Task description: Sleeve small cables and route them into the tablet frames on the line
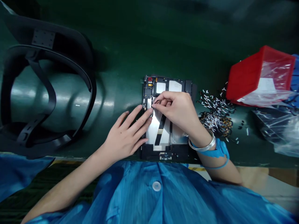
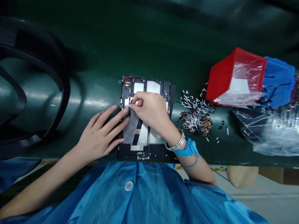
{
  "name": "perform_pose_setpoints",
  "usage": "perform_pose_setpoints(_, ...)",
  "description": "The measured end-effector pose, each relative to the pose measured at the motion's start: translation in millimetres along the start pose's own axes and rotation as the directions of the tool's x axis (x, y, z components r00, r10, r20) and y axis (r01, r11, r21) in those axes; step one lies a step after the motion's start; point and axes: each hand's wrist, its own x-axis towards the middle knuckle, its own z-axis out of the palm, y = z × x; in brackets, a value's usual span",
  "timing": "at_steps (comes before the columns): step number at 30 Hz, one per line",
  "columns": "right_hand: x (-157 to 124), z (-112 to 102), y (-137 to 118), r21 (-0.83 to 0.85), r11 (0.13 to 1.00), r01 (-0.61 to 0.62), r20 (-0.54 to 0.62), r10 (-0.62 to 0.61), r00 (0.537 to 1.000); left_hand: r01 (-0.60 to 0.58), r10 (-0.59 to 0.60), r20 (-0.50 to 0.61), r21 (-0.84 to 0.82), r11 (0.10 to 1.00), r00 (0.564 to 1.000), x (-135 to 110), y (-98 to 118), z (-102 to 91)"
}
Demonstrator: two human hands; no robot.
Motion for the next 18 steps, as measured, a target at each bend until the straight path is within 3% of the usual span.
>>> perform_pose_setpoints(4,-0.2,0.6,0.9,0.007,1.0,0.002,0.003,-0.002,1.0,-0.058,0.059,0.03,-0.033,0.998,0.998,3.9,-3.0,-1.1)
perform_pose_setpoints(18,-0.6,-1.9,7.4,0.099,0.993,0.063,0.035,-0.067,0.997,-0.094,0.093,0.023,0.014,0.996,0.995,5.2,-6.2,-0.2)
